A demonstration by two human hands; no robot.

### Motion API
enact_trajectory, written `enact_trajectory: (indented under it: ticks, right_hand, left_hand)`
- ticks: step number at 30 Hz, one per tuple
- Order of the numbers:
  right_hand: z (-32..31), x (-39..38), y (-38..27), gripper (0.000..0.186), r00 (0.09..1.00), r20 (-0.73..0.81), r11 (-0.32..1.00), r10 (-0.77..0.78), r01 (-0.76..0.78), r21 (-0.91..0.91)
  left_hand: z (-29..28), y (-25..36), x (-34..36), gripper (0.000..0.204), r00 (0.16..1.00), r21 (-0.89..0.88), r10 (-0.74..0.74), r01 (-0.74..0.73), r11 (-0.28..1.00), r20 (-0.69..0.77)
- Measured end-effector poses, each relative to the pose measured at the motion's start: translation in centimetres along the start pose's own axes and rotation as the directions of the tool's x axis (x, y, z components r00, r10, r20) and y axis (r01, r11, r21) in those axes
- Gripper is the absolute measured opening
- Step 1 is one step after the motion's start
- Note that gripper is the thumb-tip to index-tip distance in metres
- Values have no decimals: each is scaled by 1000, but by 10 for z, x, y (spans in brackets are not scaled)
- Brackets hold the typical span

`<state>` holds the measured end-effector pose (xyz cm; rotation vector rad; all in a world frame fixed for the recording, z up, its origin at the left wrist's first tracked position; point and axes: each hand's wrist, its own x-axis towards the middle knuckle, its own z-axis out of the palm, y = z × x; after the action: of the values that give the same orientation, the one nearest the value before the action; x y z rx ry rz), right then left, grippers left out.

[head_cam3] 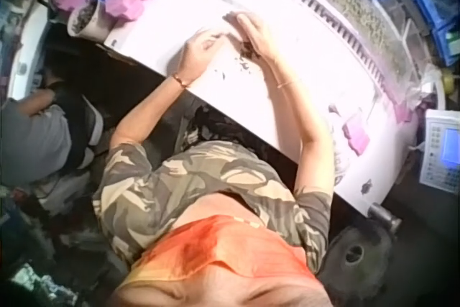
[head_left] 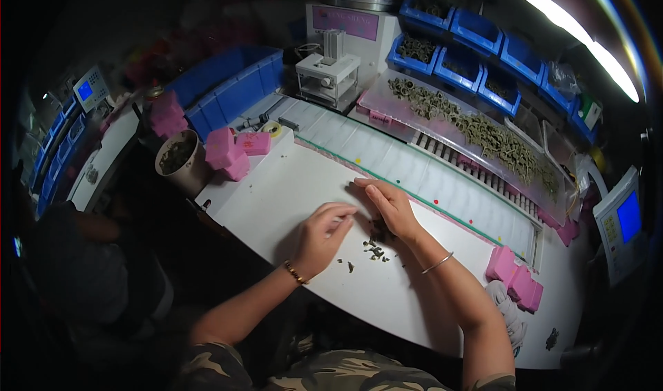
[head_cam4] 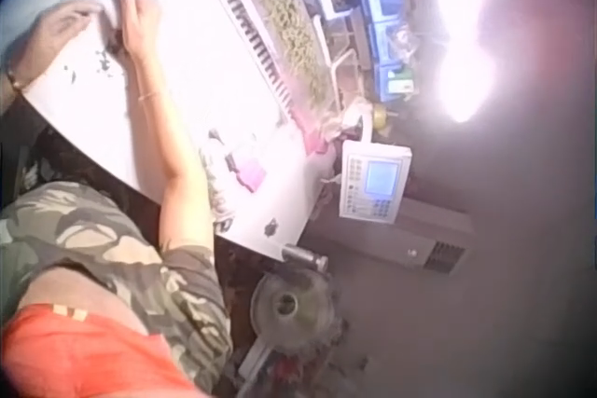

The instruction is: The recorder is placing dried botanicals and small objects into pink silicone molds on a production line.

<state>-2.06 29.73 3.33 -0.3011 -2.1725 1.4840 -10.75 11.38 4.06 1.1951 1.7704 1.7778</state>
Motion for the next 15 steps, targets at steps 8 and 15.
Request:
enact_trajectory:
  ticks: [8, 15]
  right_hand:
    - [29, -9, -10, 39, 975, 222, 992, 11, -38, 119]
    - [67, -19, -42, 44, 886, 455, 916, 85, -249, 314]
  left_hand:
    - [-52, 14, -102, 20, 879, -193, -166, 86, 977, -446]
    - [-68, -68, -167, 24, 428, -835, -845, 295, 465, -319]
